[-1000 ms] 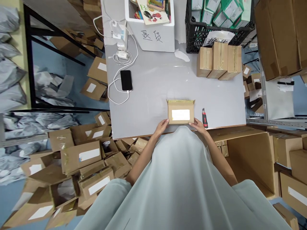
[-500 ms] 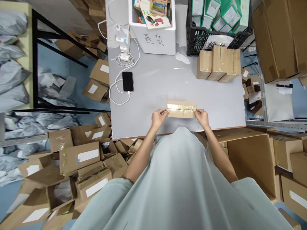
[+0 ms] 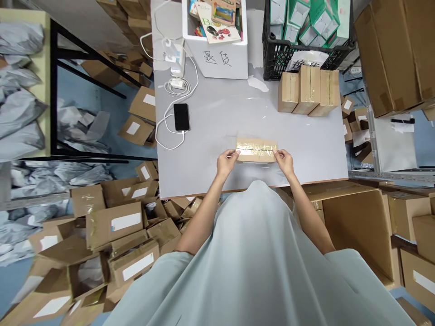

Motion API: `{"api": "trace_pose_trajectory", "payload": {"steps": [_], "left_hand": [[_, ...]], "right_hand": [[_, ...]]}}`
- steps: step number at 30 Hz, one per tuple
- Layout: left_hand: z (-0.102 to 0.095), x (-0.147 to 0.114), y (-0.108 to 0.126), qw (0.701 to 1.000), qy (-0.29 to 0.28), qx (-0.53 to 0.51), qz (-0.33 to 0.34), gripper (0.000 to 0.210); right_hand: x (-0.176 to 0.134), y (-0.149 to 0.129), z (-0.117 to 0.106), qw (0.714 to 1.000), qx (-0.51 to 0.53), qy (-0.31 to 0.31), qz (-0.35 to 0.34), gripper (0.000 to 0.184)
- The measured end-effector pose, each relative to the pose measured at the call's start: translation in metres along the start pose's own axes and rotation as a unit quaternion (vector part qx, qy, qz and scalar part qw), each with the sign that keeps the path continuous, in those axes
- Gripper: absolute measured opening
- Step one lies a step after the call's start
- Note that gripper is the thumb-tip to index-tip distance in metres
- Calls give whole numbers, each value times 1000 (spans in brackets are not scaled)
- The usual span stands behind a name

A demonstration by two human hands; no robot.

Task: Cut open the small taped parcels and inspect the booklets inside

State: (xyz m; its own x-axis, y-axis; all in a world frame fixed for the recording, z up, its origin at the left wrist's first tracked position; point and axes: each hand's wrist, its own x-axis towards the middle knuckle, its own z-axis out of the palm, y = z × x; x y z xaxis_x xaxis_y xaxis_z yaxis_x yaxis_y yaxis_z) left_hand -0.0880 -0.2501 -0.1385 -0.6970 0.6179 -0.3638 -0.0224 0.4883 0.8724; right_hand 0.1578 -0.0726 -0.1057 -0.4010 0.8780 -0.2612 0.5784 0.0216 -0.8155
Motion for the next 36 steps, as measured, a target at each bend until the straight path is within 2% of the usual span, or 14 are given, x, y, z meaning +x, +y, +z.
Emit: {"api": "trace_pose_trajectory", "payload": {"steps": [6, 10, 13, 17, 21, 23, 26, 31, 36], "left_hand": [[-7, -21, 0, 1000, -2, -1, 30, 52], [-9, -35, -14, 997, -18, -45, 55, 56], [-8, -43, -33, 998, -32, -46, 20, 55], [-6, -51, -60, 997, -65, -23, -31, 39], [-7, -49, -74, 996, -76, -8, -54, 25], [-8, -42, -73, 996, -67, -8, -59, 27], [-5, -28, -65, 996, -59, -23, -55, 37], [5, -10, -43, 995, -68, -59, -42, 45], [1, -17, -25, 996, -55, -75, -13, 42]], "right_hand": [[-23, 6, -8, 1000, 6, -10, -20, 63], [-44, 17, -10, 998, 45, -20, -34, 56], [-57, 32, -7, 998, 43, -49, -17, 48], [-68, 54, -1, 995, 14, -93, 38, 43], [-68, 68, 0, 992, 18, -104, 64, 35], [-62, 71, 0, 992, 25, -97, 77, 40], [-48, 70, 3, 991, 46, -85, 95, 60], [-29, 52, 9, 982, 120, -87, 117, 83], [-32, 34, -3, 982, 170, -58, 57, 89]]}}
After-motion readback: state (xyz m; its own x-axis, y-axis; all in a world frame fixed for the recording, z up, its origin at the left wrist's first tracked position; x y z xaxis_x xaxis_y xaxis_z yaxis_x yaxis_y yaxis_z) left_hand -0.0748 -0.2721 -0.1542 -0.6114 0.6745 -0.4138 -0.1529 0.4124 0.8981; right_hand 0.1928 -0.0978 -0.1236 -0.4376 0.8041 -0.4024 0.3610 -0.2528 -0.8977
